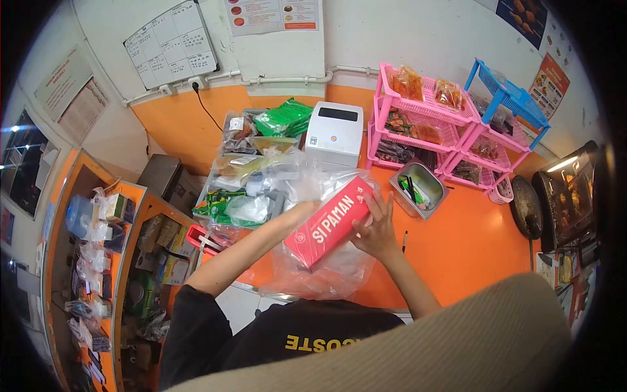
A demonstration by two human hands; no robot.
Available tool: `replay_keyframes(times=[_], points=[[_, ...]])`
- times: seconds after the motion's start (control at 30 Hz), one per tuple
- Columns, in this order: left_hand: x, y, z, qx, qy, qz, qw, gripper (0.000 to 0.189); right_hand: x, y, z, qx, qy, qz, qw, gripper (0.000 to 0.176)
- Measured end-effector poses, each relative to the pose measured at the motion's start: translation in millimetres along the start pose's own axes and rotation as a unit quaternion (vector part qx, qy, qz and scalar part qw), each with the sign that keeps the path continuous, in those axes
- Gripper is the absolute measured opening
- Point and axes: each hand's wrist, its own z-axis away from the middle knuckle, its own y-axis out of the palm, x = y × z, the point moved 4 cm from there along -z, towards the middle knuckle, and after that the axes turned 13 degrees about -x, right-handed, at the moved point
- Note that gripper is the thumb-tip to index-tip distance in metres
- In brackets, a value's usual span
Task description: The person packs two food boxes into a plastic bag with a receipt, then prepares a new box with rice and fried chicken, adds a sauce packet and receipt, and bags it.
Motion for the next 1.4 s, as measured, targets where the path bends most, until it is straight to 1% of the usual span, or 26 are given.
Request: replay_keyframes(times=[0.03,0.07,0.13,0.17,0.2,0.3,0.33,0.37,0.4,0.43,0.47,0.5,0.53,0.6,0.67,0.7,0.73,0.77,0.8,0.9,1.0,1.03,1.13,1.23,1.33,1.4], points=[[2,2,7,0.035,-0.014,0.023,0.999,0.030,-2,0,-3,-0.008,0.021,-0.037,0.999,0.082],[-1,2,10,0.030,0.149,-0.030,0.988,0.030,-5,1,-6,-0.015,0.042,-0.075,0.996,0.080],[1,1,12,0.021,0.456,-0.132,0.880,0.031,-4,11,1,-0.091,0.160,-0.140,0.973,0.085],[5,-6,-5,-0.062,0.490,-0.279,0.824,0.030,-1,18,12,-0.126,0.219,-0.171,0.952,0.089],[8,-12,-22,-0.144,0.504,-0.418,0.742,0.030,3,36,37,-0.096,0.341,-0.262,0.897,0.092],[3,-5,-11,-0.211,0.577,-0.430,0.662,0.027,26,66,97,0.007,0.611,-0.457,0.647,0.103],[-6,-2,4,-0.235,0.593,-0.434,0.636,0.025,32,65,106,0.043,0.657,-0.493,0.568,0.106],[-11,0,2,-0.207,0.571,-0.462,0.646,0.026,36,60,106,0.076,0.696,-0.525,0.484,0.109],[-16,4,0,-0.179,0.548,-0.490,0.654,0.026,29,48,99,0.134,0.616,-0.435,0.643,0.107],[-21,12,8,-0.165,0.578,-0.498,0.625,0.026,23,34,92,0.189,0.511,-0.325,0.773,0.104],[-13,11,1,-0.148,0.575,-0.508,0.624,0.026,15,31,101,0.173,0.589,-0.485,0.623,0.094],[-2,8,-8,-0.131,0.571,-0.519,0.622,0.025,7,26,112,0.112,0.680,-0.618,0.379,0.085],[8,8,-15,-0.116,0.568,-0.529,0.620,0.024,-1,20,122,0.070,0.737,-0.650,0.172,0.075],[18,11,-21,-0.158,0.580,-0.516,0.611,0.019,-42,-2,112,0.041,0.774,-0.609,0.167,0.061],[40,10,-46,-0.192,0.558,-0.500,0.634,0.018,-123,-7,135,-0.131,0.721,-0.540,0.414,0.044],[55,1,-68,-0.218,0.578,-0.442,0.650,0.017,-149,-23,116,-0.163,0.766,-0.360,0.508,0.034],[55,1,-69,-0.243,0.552,-0.444,0.663,0.018,-188,-33,119,-0.080,0.636,-0.238,0.730,0.024],[48,0,-70,-0.269,0.526,-0.448,0.671,0.018,-221,-39,126,0.029,0.580,-0.049,0.813,0.021],[42,-2,-72,-0.295,0.502,-0.452,0.676,0.018,-242,-41,131,0.136,0.490,0.142,0.849,0.019],[43,-2,-81,-0.309,0.448,-0.448,0.710,0.017,-280,-21,154,0.376,0.388,0.365,0.758,0.019],[36,1,-76,-0.338,0.452,-0.365,0.741,0.017,-302,1,171,0.355,0.414,0.380,0.747,0.019],[32,1,-72,-0.347,0.464,-0.326,0.747,0.017,-302,5,169,0.367,0.373,0.413,0.746,0.025],[39,-6,-71,-0.356,0.413,-0.301,0.782,0.020,-302,3,165,0.350,0.357,0.416,0.760,0.032],[36,-8,-54,-0.312,0.363,-0.295,0.827,0.022,-293,-13,146,0.374,0.377,0.403,0.745,0.024],[61,-27,-76,-0.211,0.450,-0.387,0.777,0.027,-257,-36,95,0.359,0.376,0.409,0.750,0.017],[62,-33,-74,-0.156,0.433,-0.441,0.770,0.028,-237,-51,66,0.332,0.378,0.406,0.763,0.019]])
